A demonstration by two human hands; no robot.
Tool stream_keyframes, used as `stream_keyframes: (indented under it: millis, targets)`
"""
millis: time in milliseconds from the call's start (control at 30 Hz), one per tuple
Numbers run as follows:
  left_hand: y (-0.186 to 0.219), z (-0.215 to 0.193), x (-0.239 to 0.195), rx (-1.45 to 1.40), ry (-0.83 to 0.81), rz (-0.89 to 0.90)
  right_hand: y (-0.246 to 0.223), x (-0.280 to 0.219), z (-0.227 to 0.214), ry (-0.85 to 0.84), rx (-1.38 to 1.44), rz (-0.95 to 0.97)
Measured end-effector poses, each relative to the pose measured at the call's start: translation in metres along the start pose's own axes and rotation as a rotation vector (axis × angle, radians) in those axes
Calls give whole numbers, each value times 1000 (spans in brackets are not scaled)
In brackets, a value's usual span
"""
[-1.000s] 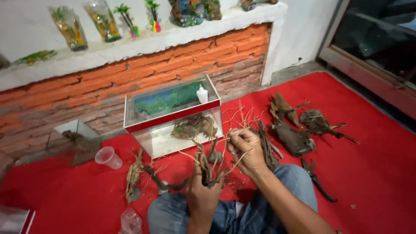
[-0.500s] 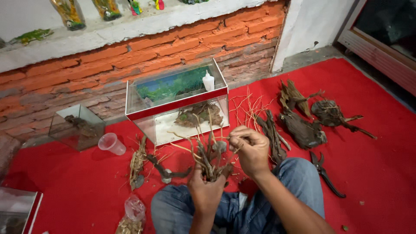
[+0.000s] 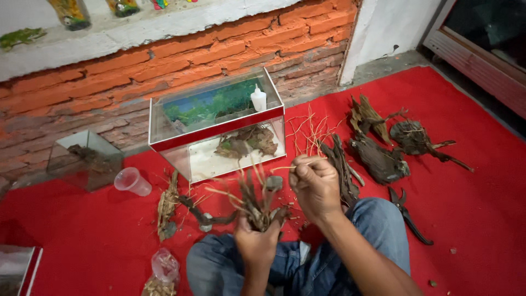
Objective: The person sits on a red carpet and assembles a driftwood structure using glue and thin twigs. They apply glue to the wood, attach smaller branches, and use pliers to trim excess material.
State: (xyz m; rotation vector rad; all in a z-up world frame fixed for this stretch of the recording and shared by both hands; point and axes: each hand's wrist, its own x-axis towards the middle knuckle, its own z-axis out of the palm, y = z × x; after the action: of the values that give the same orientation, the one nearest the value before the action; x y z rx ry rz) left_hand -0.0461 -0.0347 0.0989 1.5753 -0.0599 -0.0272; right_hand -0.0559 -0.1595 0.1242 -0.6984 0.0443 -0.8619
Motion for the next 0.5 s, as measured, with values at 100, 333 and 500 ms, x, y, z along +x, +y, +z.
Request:
stream_keyframes:
  millis: [100, 333, 500]
  targets:
    - [-19, -4, 3, -125, -4, -7, -1, 3, -6, 24, 40, -25]
    - [40, -6, 5, -465, -194, 23, -15, -18, 2, -26, 82, -10]
    - [62, -2, 6, -562, -412, -3, -19, -32, 12, -102, 101, 26]
